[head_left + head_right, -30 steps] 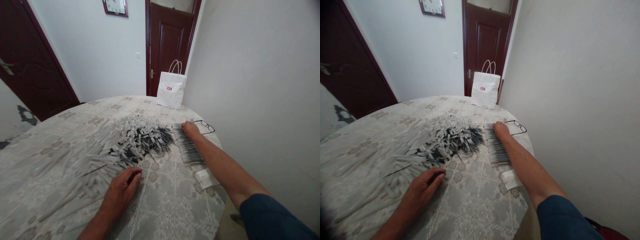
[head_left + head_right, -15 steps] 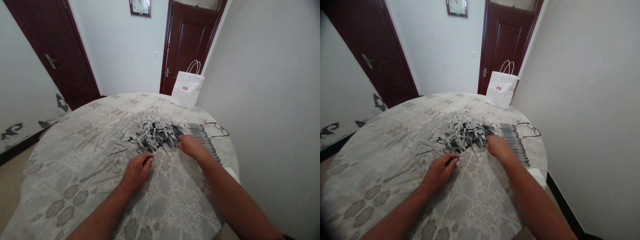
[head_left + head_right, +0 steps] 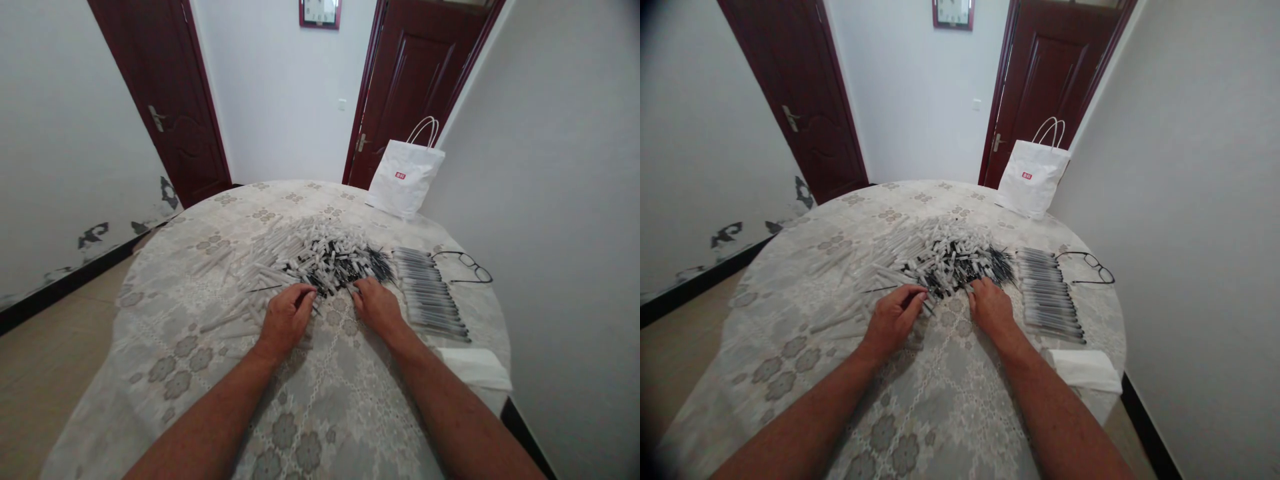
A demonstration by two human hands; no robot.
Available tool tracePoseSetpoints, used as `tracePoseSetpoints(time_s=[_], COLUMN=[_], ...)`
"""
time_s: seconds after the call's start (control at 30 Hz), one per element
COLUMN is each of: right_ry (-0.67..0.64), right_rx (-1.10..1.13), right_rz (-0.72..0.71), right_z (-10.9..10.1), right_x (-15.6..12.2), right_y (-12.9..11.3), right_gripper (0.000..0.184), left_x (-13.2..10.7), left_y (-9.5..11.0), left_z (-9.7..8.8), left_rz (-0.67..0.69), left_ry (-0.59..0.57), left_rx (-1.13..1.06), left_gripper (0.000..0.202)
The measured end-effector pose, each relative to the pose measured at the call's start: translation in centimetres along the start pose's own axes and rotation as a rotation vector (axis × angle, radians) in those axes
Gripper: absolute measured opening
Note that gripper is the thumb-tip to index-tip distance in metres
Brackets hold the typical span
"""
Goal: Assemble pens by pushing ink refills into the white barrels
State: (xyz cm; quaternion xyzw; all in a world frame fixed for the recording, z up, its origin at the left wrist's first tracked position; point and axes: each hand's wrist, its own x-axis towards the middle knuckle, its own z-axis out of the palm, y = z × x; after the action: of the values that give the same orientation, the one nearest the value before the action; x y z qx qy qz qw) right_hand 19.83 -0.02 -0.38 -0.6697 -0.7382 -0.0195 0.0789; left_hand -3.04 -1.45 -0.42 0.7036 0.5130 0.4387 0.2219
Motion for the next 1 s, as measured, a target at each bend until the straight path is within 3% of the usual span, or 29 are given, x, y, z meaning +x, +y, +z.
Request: tracePoseSetpoints(time_s=[0.47,0.73,0.93,1.0], right_ry=[-0.02,-0.042,0.045,0.125], right_rx=[-0.105,-0.112,-0.053,0.011], right_rz=[-0.007,0.013,0.086,0.047], right_z=[1.3,1.3,1.5,1.6], right_x=[0.2,0.4,0.5,0.5], right_y=[-1.7,-1.6,-0.9,-0.4], right_gripper=[0.021,0.025,0.019,0.016], left_x=[0.6,1.0,1.3,1.2], left_y=[-0.8,-1.4,-2.2,-2.1], left_z=[-0.7,-1.7,-3.2,-3.9], left_rz=[-0.056,0.052,0.091,0.095], left_ry=[0.077,0.129,0.175,0.134], left_rx=[-0.013,0.198,0.367,0.365], left_gripper=[0.026,0.023,0.023,0.022])
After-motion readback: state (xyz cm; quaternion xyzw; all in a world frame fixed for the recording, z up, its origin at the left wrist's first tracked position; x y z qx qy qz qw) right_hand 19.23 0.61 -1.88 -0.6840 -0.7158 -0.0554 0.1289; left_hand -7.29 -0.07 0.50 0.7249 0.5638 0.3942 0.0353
